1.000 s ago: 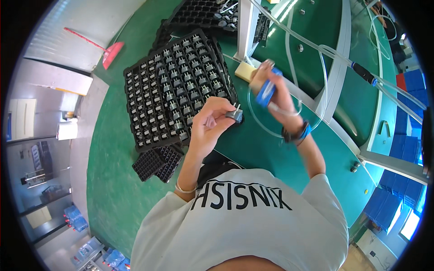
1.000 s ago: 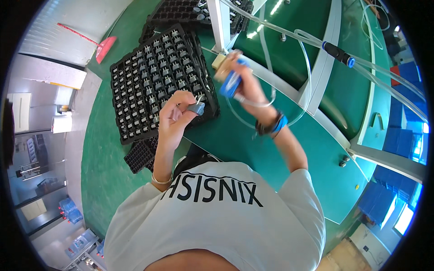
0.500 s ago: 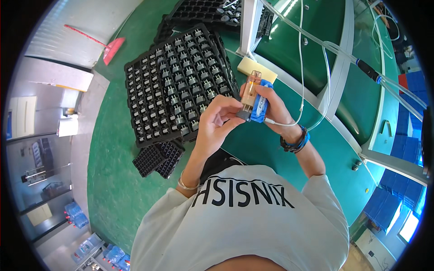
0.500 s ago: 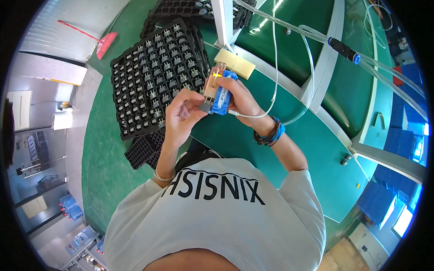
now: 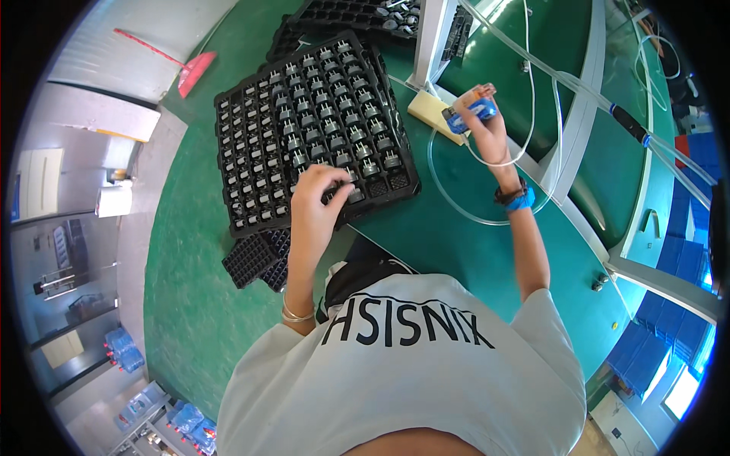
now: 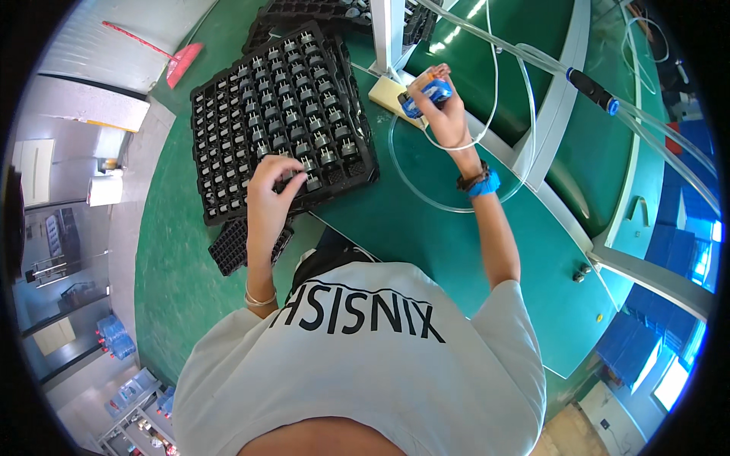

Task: Assembling small electronic components into a fixture at a factory station.

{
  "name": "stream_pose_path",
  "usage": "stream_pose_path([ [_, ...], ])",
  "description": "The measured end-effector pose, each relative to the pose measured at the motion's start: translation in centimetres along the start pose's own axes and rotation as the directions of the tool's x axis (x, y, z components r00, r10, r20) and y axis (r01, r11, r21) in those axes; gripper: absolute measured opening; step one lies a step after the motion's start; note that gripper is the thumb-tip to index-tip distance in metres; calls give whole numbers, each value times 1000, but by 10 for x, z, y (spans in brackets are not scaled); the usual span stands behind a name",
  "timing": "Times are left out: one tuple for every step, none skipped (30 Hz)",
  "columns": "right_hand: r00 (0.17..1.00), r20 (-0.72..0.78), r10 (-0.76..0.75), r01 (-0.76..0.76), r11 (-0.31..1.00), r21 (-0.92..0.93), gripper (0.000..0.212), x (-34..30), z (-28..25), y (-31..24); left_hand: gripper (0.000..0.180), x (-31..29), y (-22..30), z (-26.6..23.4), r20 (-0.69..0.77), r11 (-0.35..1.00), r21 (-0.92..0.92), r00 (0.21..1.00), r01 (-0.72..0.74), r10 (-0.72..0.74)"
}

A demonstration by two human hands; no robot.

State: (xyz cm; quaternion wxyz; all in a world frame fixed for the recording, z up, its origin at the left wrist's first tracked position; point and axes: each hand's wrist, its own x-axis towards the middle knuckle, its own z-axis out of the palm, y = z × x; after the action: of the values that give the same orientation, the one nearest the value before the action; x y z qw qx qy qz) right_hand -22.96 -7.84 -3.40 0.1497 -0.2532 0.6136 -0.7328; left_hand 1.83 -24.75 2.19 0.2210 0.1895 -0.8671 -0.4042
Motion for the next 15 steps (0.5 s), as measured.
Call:
stream_pose_path([
  [966,85,-245,258,943,-208,36,5,-6,9,19,-2,-3,0,102,997,75,995,-15,7],
  [965,90,-246,259,943,-207,36,5,-3,6,19,-4,-3,1,98,997,75,995,-12,5],
  [974,102,-201,226,869,-440,37,4,2,1,18,-5,-4,1,160,986,164,987,-24,-3],
  [982,103,-156,185,740,-647,38,3,6,-1,16,-6,-4,2,221,967,251,975,-42,-16],
  [946,121,-302,302,675,-673,39,5,10,2,16,-5,0,3,222,971,241,974,-3,-52],
  [945,119,-304,301,673,-676,39,5,10,2,16,-5,0,3,223,971,238,974,-7,-48],
  [958,123,-258,270,676,-685,39,4,10,0,14,-3,0,2,243,961,269,970,-66,-1],
  [970,126,-209,237,679,-695,38,3,10,0,13,-3,0,2,264,946,299,964,-124,43],
  [967,130,-220,247,675,-696,38,3,10,-2,13,-3,0,2,265,947,296,963,-127,46],
  [967,127,-221,246,673,-698,38,3,10,-2,13,-3,0,2,282,939,308,957,-154,64],
  [971,124,-203,230,668,-708,38,3,10,-2,14,-3,-1,2,301,930,319,950,-182,82],
  [975,120,-185,214,662,-718,38,3,10,-2,14,-2,-2,2,305,930,317,949,-185,85],
  [976,116,-185,211,662,-719,38,2,11,-3,16,-2,-2,2,306,925,321,946,-204,103],
  [973,131,-189,225,657,-719,38,1,11,-5,18,-1,-2,2,308,920,322,944,-225,123],
  [970,146,-194,239,652,-719,37,1,11,-7,18,0,-3,2,312,920,319,942,-229,126],
])
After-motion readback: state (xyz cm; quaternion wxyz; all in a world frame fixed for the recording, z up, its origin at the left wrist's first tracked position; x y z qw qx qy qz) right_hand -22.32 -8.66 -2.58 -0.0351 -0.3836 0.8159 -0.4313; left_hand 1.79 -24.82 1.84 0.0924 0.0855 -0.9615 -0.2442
